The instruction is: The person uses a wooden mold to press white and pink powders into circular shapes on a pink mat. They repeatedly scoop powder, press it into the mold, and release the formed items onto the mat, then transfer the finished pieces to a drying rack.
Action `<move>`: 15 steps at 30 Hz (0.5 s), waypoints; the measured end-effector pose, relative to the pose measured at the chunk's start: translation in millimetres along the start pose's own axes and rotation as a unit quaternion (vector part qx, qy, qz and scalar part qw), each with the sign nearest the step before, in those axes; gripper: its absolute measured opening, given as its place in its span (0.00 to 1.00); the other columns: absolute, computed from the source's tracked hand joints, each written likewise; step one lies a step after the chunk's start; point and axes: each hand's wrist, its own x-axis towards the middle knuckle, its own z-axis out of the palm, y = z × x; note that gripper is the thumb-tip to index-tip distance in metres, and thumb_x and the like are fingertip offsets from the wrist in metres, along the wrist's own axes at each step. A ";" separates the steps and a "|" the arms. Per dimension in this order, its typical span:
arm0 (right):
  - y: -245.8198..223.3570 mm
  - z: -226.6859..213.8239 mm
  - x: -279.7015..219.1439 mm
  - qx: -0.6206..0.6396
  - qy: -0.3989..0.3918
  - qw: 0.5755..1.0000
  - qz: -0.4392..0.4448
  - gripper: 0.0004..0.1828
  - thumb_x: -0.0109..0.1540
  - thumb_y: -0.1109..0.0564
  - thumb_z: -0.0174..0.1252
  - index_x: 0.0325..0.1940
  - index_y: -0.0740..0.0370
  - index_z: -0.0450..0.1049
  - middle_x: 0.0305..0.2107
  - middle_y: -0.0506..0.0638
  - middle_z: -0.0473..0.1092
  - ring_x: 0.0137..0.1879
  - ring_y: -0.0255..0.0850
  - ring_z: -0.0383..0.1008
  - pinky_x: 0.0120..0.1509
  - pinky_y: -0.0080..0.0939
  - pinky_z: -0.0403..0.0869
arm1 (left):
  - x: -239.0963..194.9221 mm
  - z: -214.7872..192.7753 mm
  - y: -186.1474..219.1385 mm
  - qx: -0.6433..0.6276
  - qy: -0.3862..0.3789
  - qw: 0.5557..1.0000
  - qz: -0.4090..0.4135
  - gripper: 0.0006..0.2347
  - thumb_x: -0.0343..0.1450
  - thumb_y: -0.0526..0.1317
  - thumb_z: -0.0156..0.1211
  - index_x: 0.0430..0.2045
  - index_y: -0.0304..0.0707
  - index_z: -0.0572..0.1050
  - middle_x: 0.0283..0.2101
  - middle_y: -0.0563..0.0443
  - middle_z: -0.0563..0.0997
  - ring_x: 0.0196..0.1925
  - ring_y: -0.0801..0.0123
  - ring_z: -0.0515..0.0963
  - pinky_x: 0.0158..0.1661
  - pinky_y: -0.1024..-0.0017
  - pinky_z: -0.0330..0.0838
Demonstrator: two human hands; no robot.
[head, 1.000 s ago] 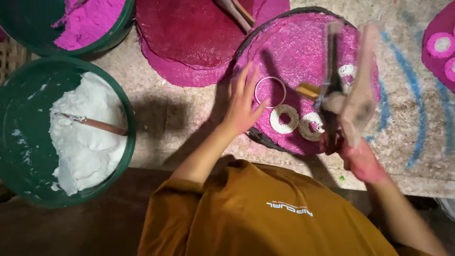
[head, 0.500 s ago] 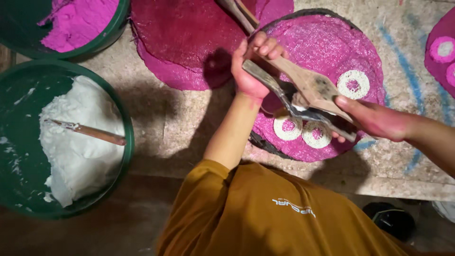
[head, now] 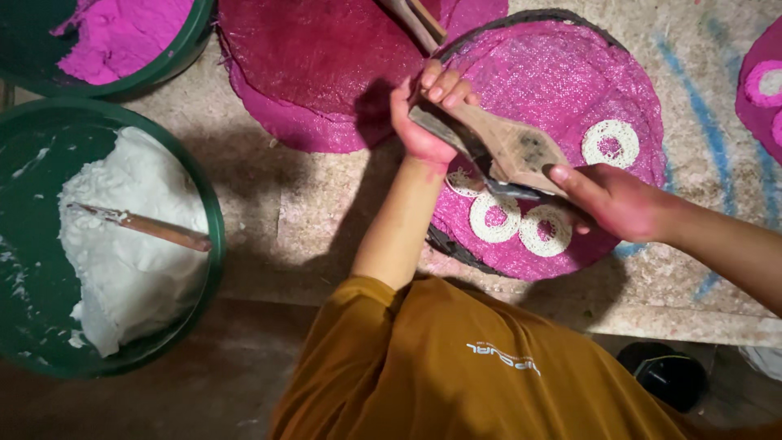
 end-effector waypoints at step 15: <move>-0.1 23.7 34.0 0.008 0.112 0.983 -0.143 0.43 0.67 0.28 0.32 0.34 0.69 0.76 0.20 0.57 0.73 0.27 0.46 0.77 0.37 0.49 0.75 | 25.7 13.0 35.5 0.104 -0.045 0.993 -0.006 0.12 0.76 0.53 0.44 0.29 0.47 0.64 0.27 0.61 0.64 0.32 0.74 0.66 0.46 0.65 0.70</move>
